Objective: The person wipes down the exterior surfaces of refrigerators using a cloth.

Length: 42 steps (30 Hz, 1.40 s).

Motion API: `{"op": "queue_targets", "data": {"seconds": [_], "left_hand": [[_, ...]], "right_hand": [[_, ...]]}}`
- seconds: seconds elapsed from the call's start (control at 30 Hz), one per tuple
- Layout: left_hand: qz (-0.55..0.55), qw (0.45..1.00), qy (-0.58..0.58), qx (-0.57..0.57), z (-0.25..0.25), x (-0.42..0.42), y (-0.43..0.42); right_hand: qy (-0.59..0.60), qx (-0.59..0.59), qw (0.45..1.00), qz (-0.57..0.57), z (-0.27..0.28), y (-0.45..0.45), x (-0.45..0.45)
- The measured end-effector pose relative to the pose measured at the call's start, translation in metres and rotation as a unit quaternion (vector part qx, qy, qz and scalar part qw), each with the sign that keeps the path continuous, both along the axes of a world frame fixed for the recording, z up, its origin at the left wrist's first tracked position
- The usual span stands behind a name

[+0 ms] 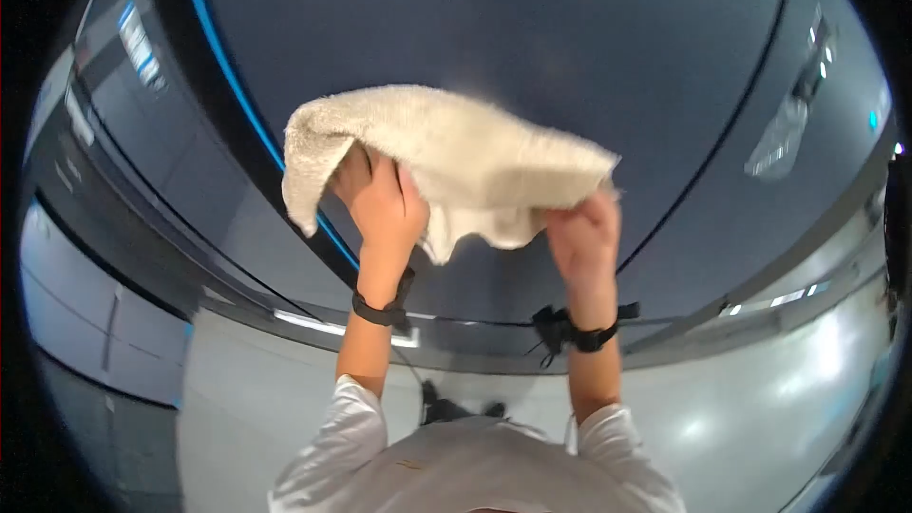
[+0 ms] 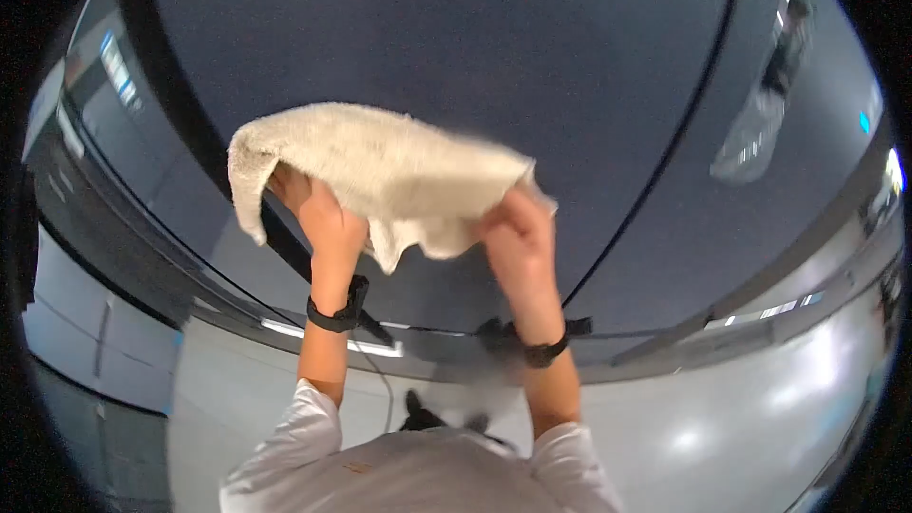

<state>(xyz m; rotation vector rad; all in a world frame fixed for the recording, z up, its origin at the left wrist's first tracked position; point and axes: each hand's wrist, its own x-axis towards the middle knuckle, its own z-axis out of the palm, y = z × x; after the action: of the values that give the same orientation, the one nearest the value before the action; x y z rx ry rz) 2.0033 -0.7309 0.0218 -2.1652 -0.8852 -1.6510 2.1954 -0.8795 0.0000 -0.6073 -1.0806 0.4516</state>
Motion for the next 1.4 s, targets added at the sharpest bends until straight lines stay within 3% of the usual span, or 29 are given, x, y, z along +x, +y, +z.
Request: {"op": "queue_targets", "data": {"seconds": [0.07, 0.1, 0.13, 0.17, 0.2, 0.23, 0.3, 0.37, 0.47, 0.53, 0.57, 0.6, 0.63, 0.7, 0.8, 0.87, 0.9, 0.93, 1.0, 1.07, 1.1, 1.13, 1.23, 1.27, 1.3, 1.33, 1.37, 1.4], "left_hand": [[0.011, 0.997, -0.073, 0.02, -0.031, 0.006, 0.006], [0.008, 0.997, -0.073, -0.006, -0.073, 0.0, 0.017], [0.004, 0.997, -0.073, -0.032, -0.116, -0.006, 0.028], [-0.01, 0.996, -0.069, -0.059, -0.141, -0.01, 0.031], [-0.033, 0.994, -0.058, -0.085, -0.138, -0.017, 0.034], [-0.058, 0.992, -0.048, -0.105, -0.125, -0.024, 0.036], [-0.094, 0.988, -0.037, -0.117, -0.081, -0.041, 0.042], [-0.122, 0.985, -0.037, -0.12, -0.04, -0.055, 0.057], [-0.206, 0.962, -0.084, -0.16, -0.003, -0.078, 0.083], [-0.372, 0.865, -0.198, -0.273, -0.015, -0.09, 0.094], [-0.391, 0.849, -0.206, -0.291, -0.026, -0.1, 0.091], [-0.388, 0.85, -0.195, -0.298, -0.043, -0.108, 0.085], [-0.363, 0.871, -0.156, -0.292, -0.063, -0.116, 0.078], [-0.315, 0.907, -0.067, -0.271, -0.098, -0.127, 0.069], [-0.306, 0.919, -0.012, -0.247, -0.109, -0.136, 0.078], [-0.319, 0.918, -0.004, -0.234, -0.097, -0.136, 0.093], [-0.333, 0.915, -0.003, -0.227, -0.087, -0.133, 0.102], [-0.343, 0.913, -0.003, -0.221, -0.079, -0.132, 0.113], [-0.365, 0.905, -0.004, -0.219, -0.07, -0.13, 0.128], [-0.382, 0.896, -0.007, -0.228, -0.074, -0.128, 0.137], [-0.379, 0.897, -0.002, -0.23, -0.087, -0.127, 0.133], [-0.371, 0.899, 0.003, -0.233, -0.102, -0.128, 0.126], [-0.353, 0.906, 0.029, -0.233, -0.137, -0.125, 0.101], [-0.349, 0.907, 0.041, -0.23, -0.142, -0.123, 0.095], [-0.345, 0.91, 0.05, -0.225, -0.143, -0.119, 0.091], [-0.342, 0.912, 0.061, -0.219, -0.144, -0.114, 0.085], [-0.338, 0.913, 0.069, -0.216, -0.146, -0.111, 0.079], [-0.337, 0.914, 0.078, -0.211, -0.147, -0.105, 0.076]], "right_hand": [[-0.023, -0.144, 0.989, -0.033, -0.016, 0.008, -0.013], [0.106, -0.038, 0.983, 0.144, -0.043, 0.009, -0.01], [0.111, -0.104, 0.98, 0.129, -0.049, 0.002, -0.016], [0.132, -0.093, 0.978, 0.131, -0.055, -0.003, -0.014], [0.162, -0.062, 0.977, 0.127, -0.053, -0.004, -0.017], [0.103, -0.087, 0.988, 0.07, -0.055, -0.01, -0.007], [0.097, 0.014, 0.988, 0.12, -0.029, 0.007, -0.012], [0.164, 0.015, 0.985, 0.053, 0.021, 0.014, -0.054], [0.161, -0.004, 0.983, 0.092, 0.056, 0.051, -0.113], [0.106, 0.018, 0.975, 0.196, -0.005, 0.077, -0.106], [0.095, 0.0, 0.969, 0.23, -0.042, 0.091, -0.1], [0.175, -0.085, 0.974, 0.119, -0.02, 0.085, -0.145], [0.163, -0.109, 0.974, 0.111, -0.057, 0.086, -0.142], [-0.022, -0.177, 0.98, -0.088, -0.108, 0.079, -0.143], [0.179, -0.115, 0.971, -0.111, -0.096, 0.07, -0.166], [0.027, -0.084, 0.968, -0.233, -0.072, 0.077, -0.163], [0.129, -0.069, 0.972, -0.185, -0.062, 0.082, -0.162], [0.212, -0.093, 0.949, -0.215, -0.01, 0.096, -0.193], [0.191, -0.083, 0.975, -0.072, -0.006, 0.104, -0.197], [0.071, -0.119, 0.987, -0.079, -0.034, 0.121, -0.209], [0.099, -0.111, 0.988, -0.043, -0.044, 0.126, -0.215], [0.121, -0.154, 0.974, -0.113, -0.053, 0.129, -0.226], [0.01, -0.228, 0.955, -0.191, -0.162, 0.102, -0.179], [0.136, -0.183, 0.957, -0.181, -0.17, 0.092, -0.176], [0.231, -0.202, 0.915, -0.261, -0.17, 0.089, -0.169], [0.203, -0.174, 0.929, -0.256, -0.153, 0.084, -0.158], [0.256, -0.152, 0.918, -0.261, -0.122, 0.085, -0.156], [0.135, -0.134, 0.936, -0.295, -0.094, 0.083, -0.157]]}}
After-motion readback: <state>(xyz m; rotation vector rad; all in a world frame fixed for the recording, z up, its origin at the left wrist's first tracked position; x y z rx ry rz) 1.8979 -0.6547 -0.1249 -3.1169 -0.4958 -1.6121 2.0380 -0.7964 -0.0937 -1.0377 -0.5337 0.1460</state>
